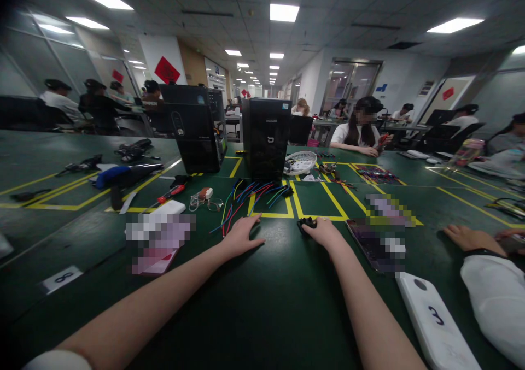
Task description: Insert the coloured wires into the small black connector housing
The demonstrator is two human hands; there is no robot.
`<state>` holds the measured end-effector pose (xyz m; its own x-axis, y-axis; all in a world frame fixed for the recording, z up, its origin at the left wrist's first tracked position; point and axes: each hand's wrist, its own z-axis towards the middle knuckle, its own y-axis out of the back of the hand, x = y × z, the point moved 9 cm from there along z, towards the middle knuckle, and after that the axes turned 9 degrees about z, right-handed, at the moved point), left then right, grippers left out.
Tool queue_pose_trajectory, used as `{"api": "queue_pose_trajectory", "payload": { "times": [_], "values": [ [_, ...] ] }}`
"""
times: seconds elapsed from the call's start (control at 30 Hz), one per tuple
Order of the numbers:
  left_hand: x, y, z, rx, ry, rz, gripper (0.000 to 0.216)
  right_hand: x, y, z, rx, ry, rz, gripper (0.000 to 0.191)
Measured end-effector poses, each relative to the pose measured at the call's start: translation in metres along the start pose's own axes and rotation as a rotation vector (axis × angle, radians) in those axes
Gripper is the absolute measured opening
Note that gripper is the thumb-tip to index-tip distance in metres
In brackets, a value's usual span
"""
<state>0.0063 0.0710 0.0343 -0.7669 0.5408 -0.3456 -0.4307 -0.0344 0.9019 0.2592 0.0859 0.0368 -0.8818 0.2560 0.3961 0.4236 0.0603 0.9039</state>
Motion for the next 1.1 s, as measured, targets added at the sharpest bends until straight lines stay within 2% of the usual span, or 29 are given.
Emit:
{"api": "queue_pose_trajectory", "payload": {
  "times": [0.13,0.23,0.4,0.57,0.73,1.1],
  "values": [
    [0.002,-0.003,0.001,0.001,0.001,0.004,0.073,-0.024,0.022,0.01,-0.071,-0.062,0.01,0.049],
    [0.002,-0.003,0.001,-0.005,-0.004,0.011,0.072,-0.037,0.024,0.014,-0.078,-0.111,-0.069,0.041],
    [0.002,-0.002,0.0,-0.01,-0.006,0.009,0.071,-0.027,0.011,0.012,-0.029,-0.071,-0.142,0.031],
    [0.002,-0.003,0.0,-0.009,-0.005,0.012,0.07,-0.025,0.008,0.008,0.042,-0.105,-0.229,0.019],
    [0.001,-0.002,0.001,-0.015,-0.009,0.021,0.069,-0.03,0.005,0.005,0.116,-0.118,-0.195,0.015],
    [0.002,-0.004,0.001,0.007,-0.003,0.037,0.067,-0.023,0.007,0.007,0.065,-0.11,-0.155,0.012]
  ]
}}
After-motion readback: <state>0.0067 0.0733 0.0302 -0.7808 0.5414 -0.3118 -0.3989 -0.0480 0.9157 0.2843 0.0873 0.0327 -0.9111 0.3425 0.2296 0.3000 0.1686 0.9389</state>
